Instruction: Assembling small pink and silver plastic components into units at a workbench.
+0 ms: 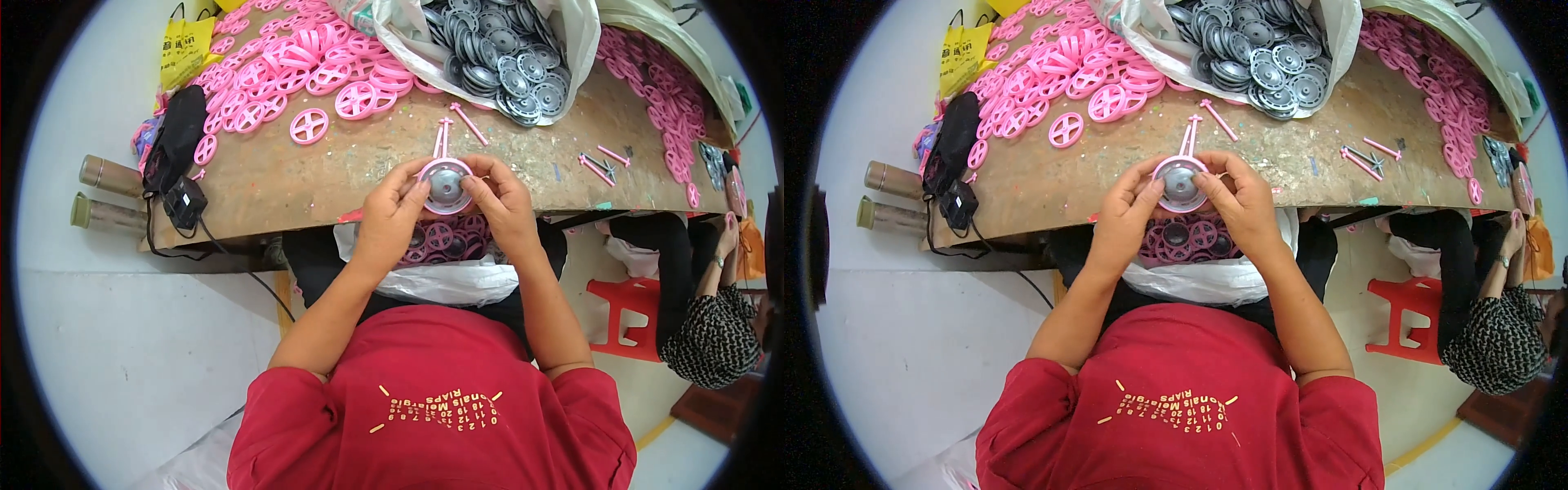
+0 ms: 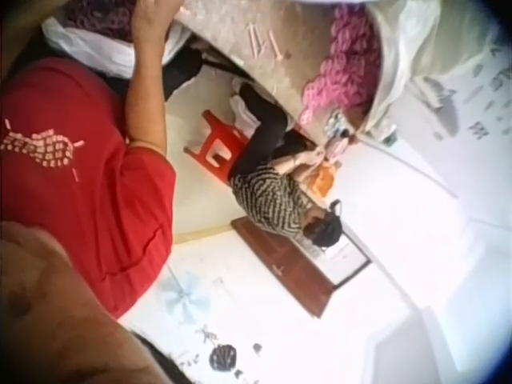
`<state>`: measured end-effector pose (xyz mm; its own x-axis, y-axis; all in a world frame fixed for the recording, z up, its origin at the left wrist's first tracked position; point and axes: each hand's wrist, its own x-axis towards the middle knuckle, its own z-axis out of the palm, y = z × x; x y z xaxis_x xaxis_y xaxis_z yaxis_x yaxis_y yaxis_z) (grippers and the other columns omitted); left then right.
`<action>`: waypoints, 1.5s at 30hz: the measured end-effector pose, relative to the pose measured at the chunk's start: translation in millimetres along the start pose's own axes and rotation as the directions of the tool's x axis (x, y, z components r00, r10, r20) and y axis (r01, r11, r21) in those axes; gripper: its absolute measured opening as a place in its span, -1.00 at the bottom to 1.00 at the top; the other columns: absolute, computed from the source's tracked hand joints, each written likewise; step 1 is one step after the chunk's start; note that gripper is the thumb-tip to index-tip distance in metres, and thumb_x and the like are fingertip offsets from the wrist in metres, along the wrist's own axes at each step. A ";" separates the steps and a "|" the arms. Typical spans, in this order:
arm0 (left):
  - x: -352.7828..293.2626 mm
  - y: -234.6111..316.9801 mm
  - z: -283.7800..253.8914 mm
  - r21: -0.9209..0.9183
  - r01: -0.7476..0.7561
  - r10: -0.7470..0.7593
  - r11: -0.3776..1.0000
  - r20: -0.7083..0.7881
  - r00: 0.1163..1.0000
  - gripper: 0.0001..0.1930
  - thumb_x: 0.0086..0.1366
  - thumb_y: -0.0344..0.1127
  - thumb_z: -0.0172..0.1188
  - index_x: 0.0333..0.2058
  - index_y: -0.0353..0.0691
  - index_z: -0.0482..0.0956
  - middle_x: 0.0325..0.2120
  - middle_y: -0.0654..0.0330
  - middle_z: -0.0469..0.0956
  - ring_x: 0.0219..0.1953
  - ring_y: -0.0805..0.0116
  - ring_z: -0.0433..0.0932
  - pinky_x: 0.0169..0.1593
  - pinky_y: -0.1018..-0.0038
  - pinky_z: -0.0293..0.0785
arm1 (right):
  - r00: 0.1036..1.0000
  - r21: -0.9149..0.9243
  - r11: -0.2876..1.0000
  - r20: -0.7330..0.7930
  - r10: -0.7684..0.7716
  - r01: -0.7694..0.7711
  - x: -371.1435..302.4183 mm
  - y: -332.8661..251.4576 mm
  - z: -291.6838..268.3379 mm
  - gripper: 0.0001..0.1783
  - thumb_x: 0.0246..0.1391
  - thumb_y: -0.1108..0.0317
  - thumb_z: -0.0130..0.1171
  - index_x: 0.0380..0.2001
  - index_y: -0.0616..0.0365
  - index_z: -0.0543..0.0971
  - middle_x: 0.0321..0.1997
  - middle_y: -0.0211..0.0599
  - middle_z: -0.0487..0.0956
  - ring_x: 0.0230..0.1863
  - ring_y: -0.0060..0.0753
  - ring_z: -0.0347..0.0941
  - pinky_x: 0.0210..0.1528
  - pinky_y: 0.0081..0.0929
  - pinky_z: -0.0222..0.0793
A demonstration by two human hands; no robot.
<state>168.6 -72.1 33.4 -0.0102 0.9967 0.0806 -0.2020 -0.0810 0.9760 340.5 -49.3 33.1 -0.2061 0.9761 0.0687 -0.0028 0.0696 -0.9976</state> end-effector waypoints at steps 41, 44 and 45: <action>34.8 -6.9 6.2 -0.253 0.140 -0.142 0.957 0.010 0.990 -0.66 0.38 -0.31 0.02 0.07 -0.29 0.31 -0.12 0.15 0.50 -0.15 0.47 0.54 -0.09 0.52 0.52 | 0.921 -0.497 0.820 -0.096 -0.378 0.284 36.7 2.5 10.9 -0.59 0.06 0.46 0.19 0.03 0.09 0.53 -0.18 -0.21 0.53 -0.31 -0.44 0.49 -0.28 -0.57 0.36; 30.0 -9.5 3.5 -0.159 0.098 -0.097 0.982 0.009 0.995 -0.64 0.37 -0.33 0.02 0.09 -0.33 0.34 -0.16 0.16 0.52 -0.17 0.51 0.52 -0.12 0.55 0.50 | 0.929 -0.459 0.835 -0.055 -0.366 0.302 34.4 -3.1 5.0 -0.66 0.09 0.45 0.15 -0.02 0.09 0.56 -0.24 -0.18 0.54 -0.29 -0.35 0.50 -0.24 -0.52 0.37; 28.9 -11.0 2.5 -0.093 0.079 -0.079 0.993 0.001 0.997 -0.65 0.37 -0.35 0.02 0.08 -0.36 0.37 -0.17 0.16 0.53 -0.19 0.52 0.52 -0.13 0.56 0.49 | 0.959 -0.386 0.890 -0.038 -0.280 0.245 33.8 -5.4 3.1 -0.71 0.11 0.44 0.12 -0.06 0.14 0.57 -0.26 -0.18 0.54 -0.28 -0.32 0.50 -0.22 -0.49 0.37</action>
<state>172.9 -42.5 25.4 0.0066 1.0000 0.0034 -0.2922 -0.0013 0.9564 330.5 -17.3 40.7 -0.1597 0.9246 0.3458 0.3246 0.3800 -0.8661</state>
